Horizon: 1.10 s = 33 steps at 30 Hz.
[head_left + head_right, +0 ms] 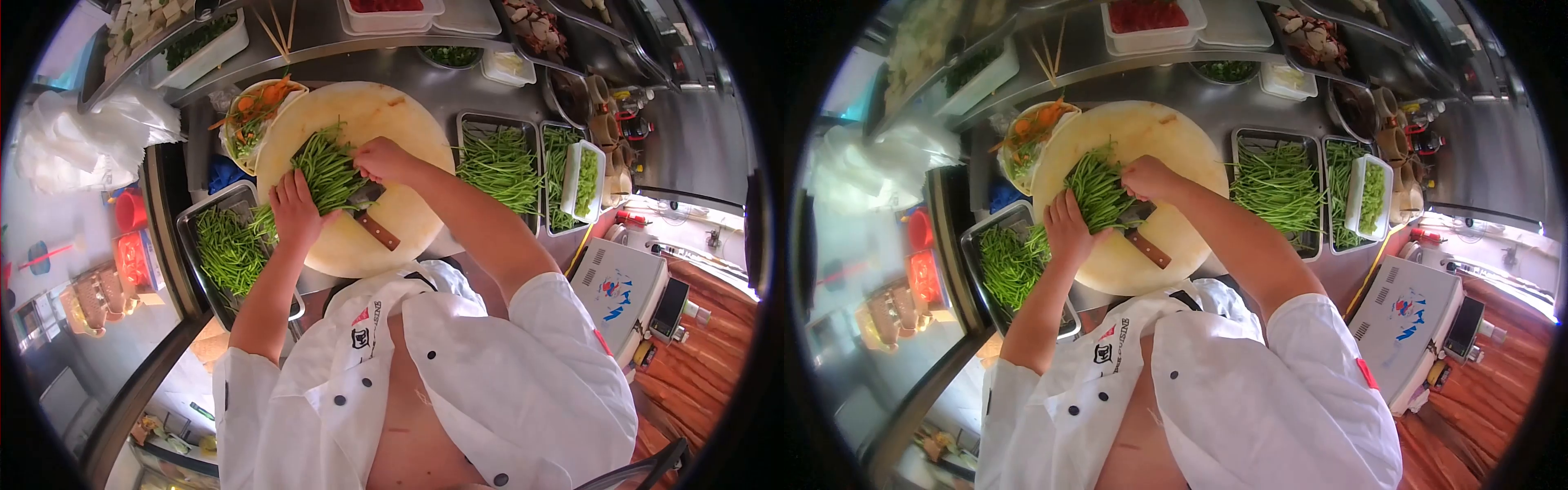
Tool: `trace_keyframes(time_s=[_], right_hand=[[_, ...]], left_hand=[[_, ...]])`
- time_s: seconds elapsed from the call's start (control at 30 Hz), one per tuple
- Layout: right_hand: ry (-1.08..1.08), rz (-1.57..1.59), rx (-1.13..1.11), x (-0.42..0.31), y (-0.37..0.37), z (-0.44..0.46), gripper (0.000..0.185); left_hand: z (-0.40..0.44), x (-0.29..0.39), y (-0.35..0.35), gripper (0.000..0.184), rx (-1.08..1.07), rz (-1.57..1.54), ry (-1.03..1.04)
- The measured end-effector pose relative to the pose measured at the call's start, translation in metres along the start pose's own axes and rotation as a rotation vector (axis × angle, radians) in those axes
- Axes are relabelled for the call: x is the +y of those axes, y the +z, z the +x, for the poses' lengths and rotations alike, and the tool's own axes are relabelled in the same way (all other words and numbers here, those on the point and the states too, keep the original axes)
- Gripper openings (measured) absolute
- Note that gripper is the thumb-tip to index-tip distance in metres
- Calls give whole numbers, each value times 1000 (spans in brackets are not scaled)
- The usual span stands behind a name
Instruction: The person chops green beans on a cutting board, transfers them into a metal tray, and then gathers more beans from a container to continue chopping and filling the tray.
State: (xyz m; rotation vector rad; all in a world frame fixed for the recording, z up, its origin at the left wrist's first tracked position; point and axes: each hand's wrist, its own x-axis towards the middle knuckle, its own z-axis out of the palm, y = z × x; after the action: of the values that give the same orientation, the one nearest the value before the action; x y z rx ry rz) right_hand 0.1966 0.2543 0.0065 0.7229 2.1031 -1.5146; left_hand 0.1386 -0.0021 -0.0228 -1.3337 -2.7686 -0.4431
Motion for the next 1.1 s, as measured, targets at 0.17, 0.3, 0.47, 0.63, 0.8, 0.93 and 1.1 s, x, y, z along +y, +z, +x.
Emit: trace_keyframes(time_s=[0.17,0.3,0.47,0.63,0.8,0.93,1.1], right_hand=[[-124,-659,-79,17,-16,7,25],[-200,-241,108,28,-12,-4,25],[-5,210,-107,26,-22,-12,26],[-56,-310,-116,13,-20,-20,25],[-75,-409,-145,7,-16,-25,25],[-277,-575,-74,19,-7,-23,23],[-274,-662,78,25,12,-25,20]], left_hand=[[-1,0,1,121,14,-6,-3],[-1,1,0,121,-8,0,-18],[0,2,-1,121,-23,-3,-31],[-1,2,-1,121,-18,-8,-31],[-1,2,-2,120,-18,-15,-38],[-1,3,-3,119,-21,-29,-47],[0,5,-7,118,-13,-25,-46]])
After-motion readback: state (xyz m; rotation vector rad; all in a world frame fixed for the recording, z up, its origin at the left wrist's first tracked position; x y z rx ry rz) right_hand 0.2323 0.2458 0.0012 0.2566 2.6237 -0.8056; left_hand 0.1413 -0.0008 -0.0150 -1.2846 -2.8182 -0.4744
